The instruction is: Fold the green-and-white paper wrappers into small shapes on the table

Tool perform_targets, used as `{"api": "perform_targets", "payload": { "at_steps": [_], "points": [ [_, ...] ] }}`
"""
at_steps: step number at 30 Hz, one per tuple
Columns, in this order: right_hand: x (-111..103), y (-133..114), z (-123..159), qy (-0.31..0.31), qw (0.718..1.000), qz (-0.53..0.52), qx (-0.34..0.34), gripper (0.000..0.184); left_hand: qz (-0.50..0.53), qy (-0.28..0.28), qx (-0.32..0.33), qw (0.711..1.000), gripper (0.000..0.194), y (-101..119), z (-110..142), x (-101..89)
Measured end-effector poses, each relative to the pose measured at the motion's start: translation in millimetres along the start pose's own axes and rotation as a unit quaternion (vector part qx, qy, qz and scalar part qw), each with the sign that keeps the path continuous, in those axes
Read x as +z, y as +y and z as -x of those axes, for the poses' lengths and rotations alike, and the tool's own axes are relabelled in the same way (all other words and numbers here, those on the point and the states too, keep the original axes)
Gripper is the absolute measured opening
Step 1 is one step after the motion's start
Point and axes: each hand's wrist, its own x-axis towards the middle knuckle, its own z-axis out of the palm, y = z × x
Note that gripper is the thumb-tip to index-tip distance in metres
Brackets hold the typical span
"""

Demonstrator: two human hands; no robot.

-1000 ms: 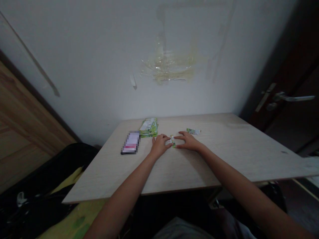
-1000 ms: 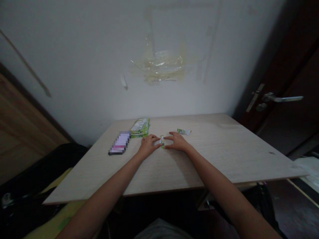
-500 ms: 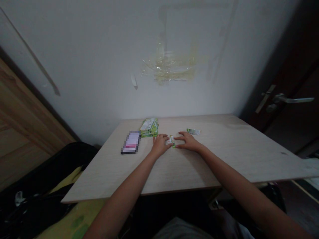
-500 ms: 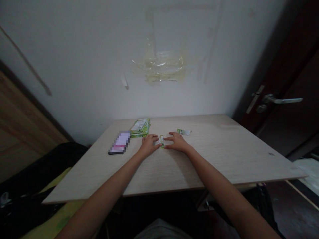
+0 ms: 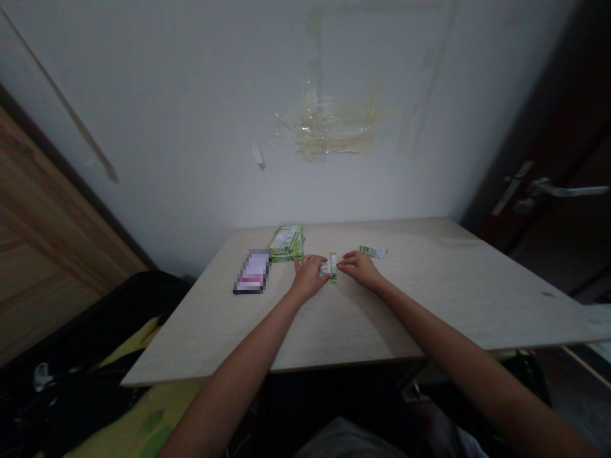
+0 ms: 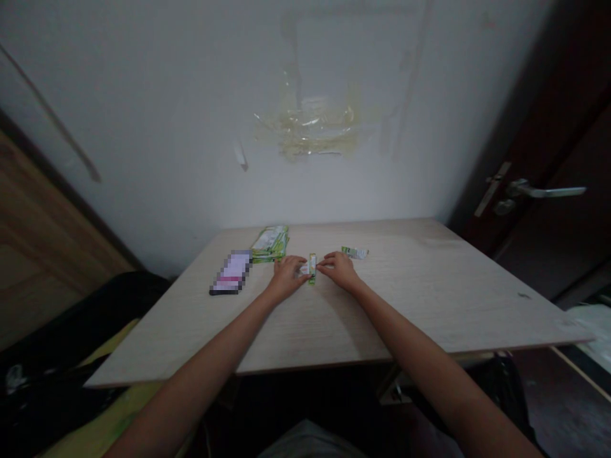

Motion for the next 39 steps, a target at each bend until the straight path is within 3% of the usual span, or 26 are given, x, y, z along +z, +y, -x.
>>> {"api": "perform_targets", "payload": {
  "at_steps": [9, 12, 15, 22, 31, 39],
  "points": [
    [0.8, -4.3, -3.9, 0.029, 0.994, -0.109, 0.013, 0.014, 0.03, 0.013, 0.014, 0.999, 0.042, 8.2, -0.3, -2.5],
    [-5.0, -11.3, -4.0, 0.047, 0.986, -0.157, 0.038, 0.016, 0.045, 0.033, 0.031, 0.998, 0.028, 12.5, 0.5, -5.0],
    [-10.5, -19.8, -3.0, 0.031, 0.979, -0.194, 0.057, 0.021, 0.06, 0.05, 0.049, 0.996, 0.017, 13.9, 1.1, -4.3],
    [-14.7, -29.3, -0.7, -0.022, 0.965, -0.25, 0.081, 0.031, 0.102, 0.051, 0.022, 0.993, 0.026, 13.9, 0.0, 3.1],
    [-14.4, -26.4, -1.7, -0.043, 0.962, -0.254, 0.089, 0.035, 0.181, 0.028, -0.023, 0.983, 0.029, 20.2, 0.1, -2.8],
    [-15.5, -27.7, -1.3, -0.046, 0.967, -0.237, 0.087, 0.026, 0.179, 0.015, -0.04, 0.983, 0.028, 21.9, 0.5, -4.5]
  ]
}}
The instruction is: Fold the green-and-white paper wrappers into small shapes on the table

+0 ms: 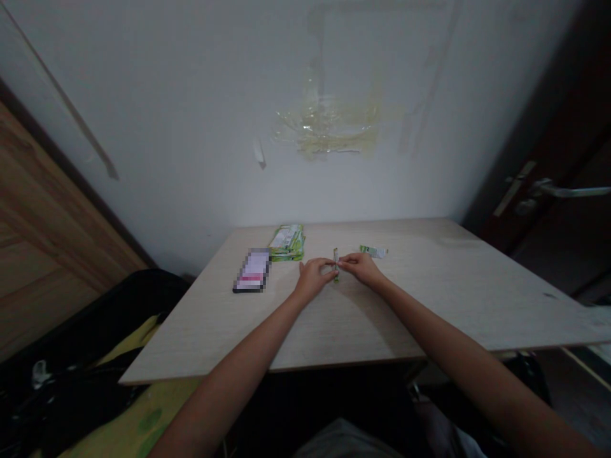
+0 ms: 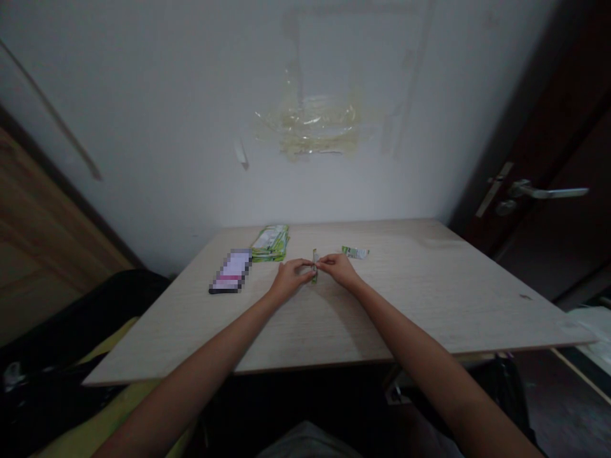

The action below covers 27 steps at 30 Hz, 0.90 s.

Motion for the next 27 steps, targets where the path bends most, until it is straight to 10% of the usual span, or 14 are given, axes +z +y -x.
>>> {"api": "perform_targets", "payload": {
  "at_steps": [27],
  "points": [
    [-0.5, -1.0, 1.1, -0.004, 1.0, -0.01, -0.018, 0.022, -0.002, -0.016, -0.001, 1.0, 0.031, -5.9, -1.2, -0.1]
  ]
}}
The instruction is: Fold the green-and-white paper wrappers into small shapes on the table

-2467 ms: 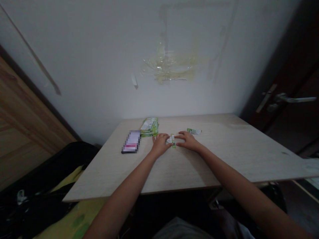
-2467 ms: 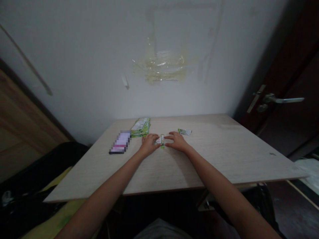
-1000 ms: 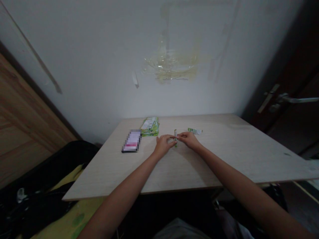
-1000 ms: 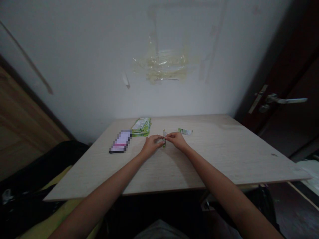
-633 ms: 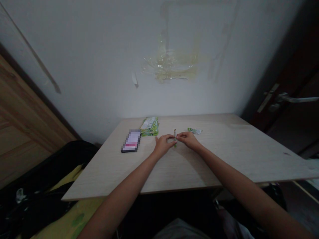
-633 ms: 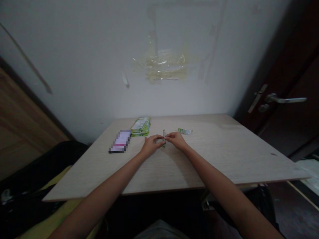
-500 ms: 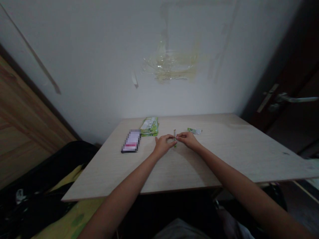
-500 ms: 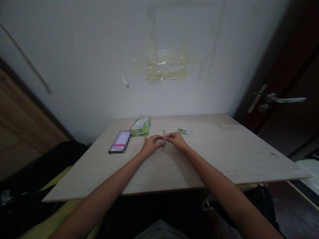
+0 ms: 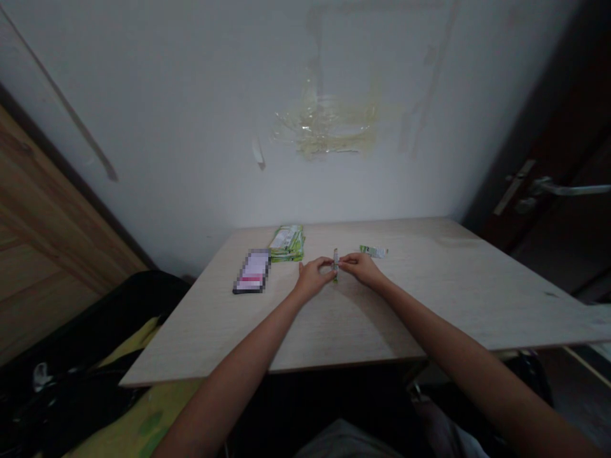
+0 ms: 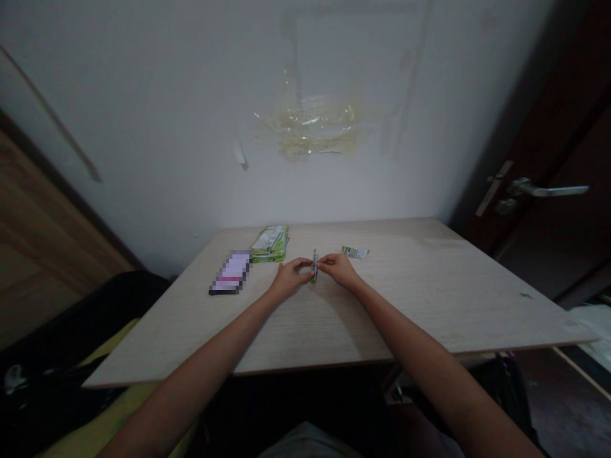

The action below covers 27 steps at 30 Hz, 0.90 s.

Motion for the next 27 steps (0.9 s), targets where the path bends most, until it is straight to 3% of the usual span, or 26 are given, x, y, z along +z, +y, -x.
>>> {"api": "perform_targets", "payload": {
  "at_steps": [15, 22, 27],
  "points": [
    [-3.5, -2.1, 1.8, 0.03, 0.997, 0.058, -0.026, 0.015, 0.023, -0.014, -0.019, 0.999, 0.036, 2.9, -1.5, -4.8],
    [-3.7, -4.3, 3.5, 0.031, 0.995, 0.084, -0.046, 0.017, 0.03, 0.002, -0.02, 0.999, 0.021, -1.7, -4.0, -3.5],
    [-4.7, -7.8, 4.3, 0.03, 0.994, 0.091, -0.045, 0.016, 0.028, 0.0, -0.036, 0.999, 0.02, -1.6, -4.9, -3.9]
  ]
}}
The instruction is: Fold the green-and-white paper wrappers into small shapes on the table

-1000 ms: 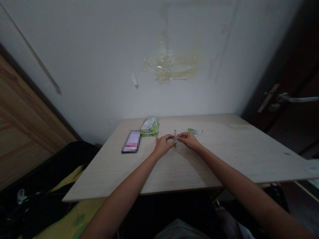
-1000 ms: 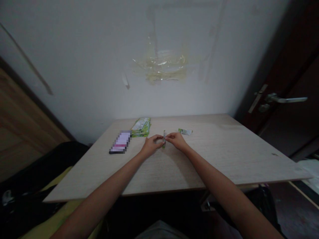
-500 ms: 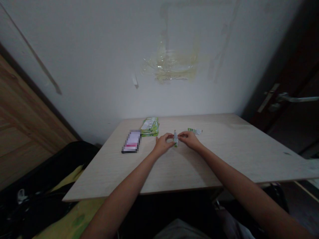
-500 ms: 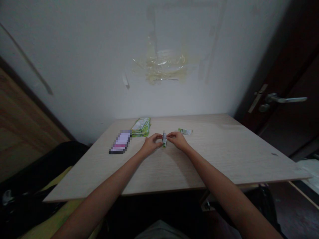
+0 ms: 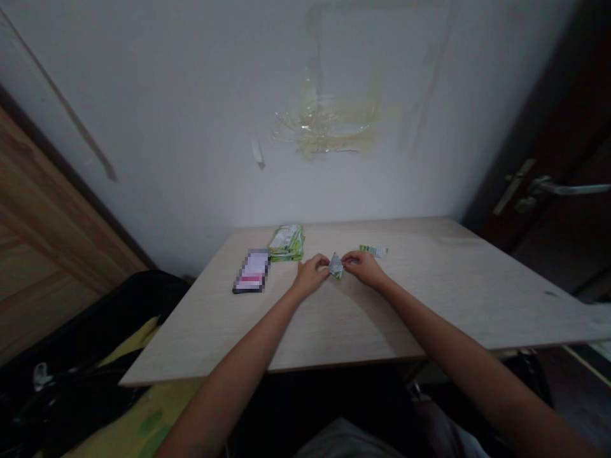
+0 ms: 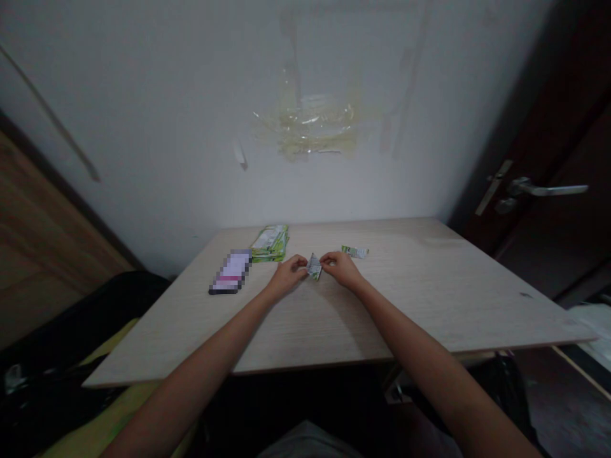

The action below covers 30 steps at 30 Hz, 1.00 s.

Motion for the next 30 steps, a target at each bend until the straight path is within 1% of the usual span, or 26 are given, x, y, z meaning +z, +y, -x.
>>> {"api": "perform_targets", "payload": {
  "at_steps": [4, 8, 11, 14, 18, 24, 27, 30],
  "points": [
    [-0.1, 1.5, 0.1, -0.006, 1.0, -0.002, 0.005, 0.015, -0.015, -0.006, 0.0, 1.0, 0.022, -1.8, -1.6, -1.3],
    [0.4, 4.7, 0.6, -0.023, 1.0, -0.014, -0.011, 0.019, -0.037, -0.027, 0.017, 0.999, 0.026, -6.5, -2.8, -4.5],
    [-0.1, 4.9, 0.7, -0.037, 0.999, -0.006, -0.024, 0.02, -0.052, -0.039, 0.037, 0.997, 0.031, -10.1, -2.7, -6.9],
    [-0.9, 4.8, 0.3, -0.038, 0.999, 0.01, -0.025, 0.021, -0.067, -0.051, 0.037, 0.996, 0.034, -11.2, -1.8, -8.8],
    [-2.4, 7.6, -0.6, -0.044, 0.998, 0.027, -0.03, 0.024, -0.084, -0.069, 0.044, 0.993, 0.029, -10.0, -0.1, -11.5],
    [-4.9, 14.4, -2.6, -0.071, 0.994, 0.064, -0.059, 0.031, -0.116, -0.08, 0.085, 0.986, 0.025, -14.1, 0.4, -13.3],
    [-4.8, 17.3, -3.0, -0.08, 0.992, 0.074, -0.07, 0.025, -0.131, -0.075, 0.091, 0.984, 0.019, -16.5, -0.1, -12.0],
    [-3.9, 18.5, -3.1, -0.079, 0.991, 0.077, -0.07, 0.016, -0.143, -0.066, 0.077, 0.984, 0.018, -17.5, -0.7, -10.1]
  ]
}}
